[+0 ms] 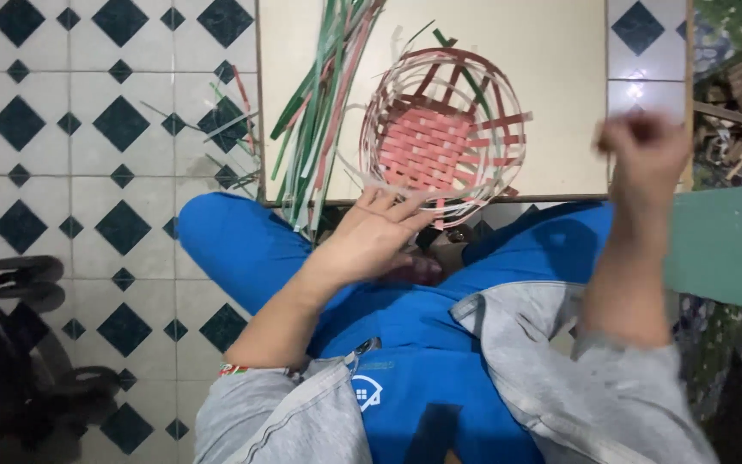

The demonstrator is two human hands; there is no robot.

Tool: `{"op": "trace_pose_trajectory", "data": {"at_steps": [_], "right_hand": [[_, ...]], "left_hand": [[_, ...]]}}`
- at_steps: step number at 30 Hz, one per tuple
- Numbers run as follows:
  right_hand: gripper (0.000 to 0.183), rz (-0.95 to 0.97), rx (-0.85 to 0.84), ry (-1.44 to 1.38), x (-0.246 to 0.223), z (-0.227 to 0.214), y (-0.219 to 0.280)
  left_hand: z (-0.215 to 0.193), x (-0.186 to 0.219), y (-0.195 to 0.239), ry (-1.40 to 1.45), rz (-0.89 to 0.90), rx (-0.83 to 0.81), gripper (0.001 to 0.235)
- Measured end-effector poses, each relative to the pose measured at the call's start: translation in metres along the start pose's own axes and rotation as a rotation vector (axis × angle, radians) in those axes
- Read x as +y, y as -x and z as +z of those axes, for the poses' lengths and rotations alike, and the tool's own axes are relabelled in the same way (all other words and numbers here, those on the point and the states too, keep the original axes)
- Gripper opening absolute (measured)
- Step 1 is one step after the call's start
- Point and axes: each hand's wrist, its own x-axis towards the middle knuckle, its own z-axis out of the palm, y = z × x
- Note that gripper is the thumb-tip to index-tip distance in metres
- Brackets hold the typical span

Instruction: The person sits cross-legged on a tiled floor and weaves a small basket using pink, white, and green plastic strips. They interlace the strips through a pre-formed frame, periodically rotating the basket to continue the weave.

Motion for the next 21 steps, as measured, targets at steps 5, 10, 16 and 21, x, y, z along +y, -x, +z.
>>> {"op": "trace_pose_trajectory", "data": {"at_steps": [5,10,16,21], "right_hand": [[0.006,-0.731,-0.327,0.031,-0.052,0.085,-0.086],[0.022,-0.305,-0.380,0.714,-0.023,0.181,-0.162],[0.013,0.145,-0.690,0.437,-0.043,0.158,-0.143],[0.012,0.048,-0.549,0.228,-0.013,0.104,-0.124]], "left_hand": [[0.037,-0.017,-0.002,-0.078,0.074,0.468,0.027],[0.017,-0.025,-0.004,-0.109,-0.045,0.396,0.045],[0.022,-0.046,0.013,-0.059,-0.009,0.375,0.018],[-0.013,-0.056,0.004,0.400,-0.441,0.301,0.073]]}}
